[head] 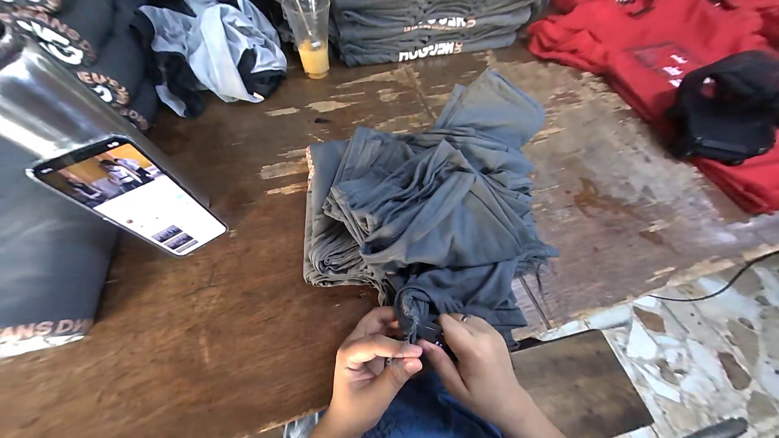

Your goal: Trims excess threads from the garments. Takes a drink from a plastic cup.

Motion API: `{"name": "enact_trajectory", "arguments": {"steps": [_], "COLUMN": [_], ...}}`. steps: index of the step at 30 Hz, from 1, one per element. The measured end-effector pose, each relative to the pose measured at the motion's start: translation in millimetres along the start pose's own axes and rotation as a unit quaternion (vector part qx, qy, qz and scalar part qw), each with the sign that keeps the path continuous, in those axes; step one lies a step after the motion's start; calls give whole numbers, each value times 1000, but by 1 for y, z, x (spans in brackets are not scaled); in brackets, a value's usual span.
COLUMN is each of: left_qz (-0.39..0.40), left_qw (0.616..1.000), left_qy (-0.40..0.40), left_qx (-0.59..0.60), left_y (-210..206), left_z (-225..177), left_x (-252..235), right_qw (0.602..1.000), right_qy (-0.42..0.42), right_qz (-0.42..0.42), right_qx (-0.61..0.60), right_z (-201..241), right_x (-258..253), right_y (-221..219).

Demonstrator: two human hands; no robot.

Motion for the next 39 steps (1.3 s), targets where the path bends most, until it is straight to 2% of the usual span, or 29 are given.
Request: {"name": "enact_trajectory", "arguments": {"steps": [5, 8, 10, 13, 17, 19, 21, 24, 26, 28, 30, 32, 35, 39], "left_qz": [-40, -79, -105, -126, -112, -105, -112, -128, -130, -134, -133, -126, -112, -111], "left_qw": [999, 996, 993, 989, 989, 990, 990, 990, 990, 988, 989, 990, 993, 994], "left_qy": [-14, -13, -9, -9, -15, -10, 5, 14, -2, -12, -13, -8, -6, -3], "left_qx": [-21, -27, -45, -73, -100, -96, -84, -58, -63, -72, -68, -59, -31, -8], "left_y": [2, 2, 0, -2, -3, -2, 0, -1, 0, 2, 5, 6, 6, 5], "left_z": [1, 1, 1, 2, 2, 2, 1, 1, 2, 2, 1, 1, 0, 0], "left_x": [-1, -4, -4, -3, -1, -1, -1, -2, -3, -2, 0, 1, 1, 1], "right_qw": [1000, 992, 978, 960, 961, 960, 953, 906, 886, 917, 965, 988, 995, 992], "right_qy": [-10, -63, -69, -13, 37, 46, 75, 107, 104, 73, 39, 25, 28, 6], "right_qz": [2, -8, -59, -105, -134, -105, -32, 91, 137, 134, 77, 33, 29, 26], "right_qx": [-19, -112, -186, -260, -237, -257, -292, -400, -431, -368, -249, -150, -89, -122], "right_z": [-3, -10, -9, 3, 16, 21, 30, 43, 43, 33, 14, -5, -13, -13], "right_x": [2, 2, -4, -20, -30, -26, -19, -9, -5, -3, -3, -3, -2, 3], "right_y": [1, 5, 10, 11, 7, 15, 29, 40, 38, 33, 22, 9, -1, 4]}}
Point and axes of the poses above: each hand's wrist, its own x-axis away from the middle knuckle, its own y-axis out of the back of the hand, z = x × y, the point moved 4 cm from there along -x, towards the middle knuckle, and after that the axes turned 5 degrees about -z, right-handed, at the moved point
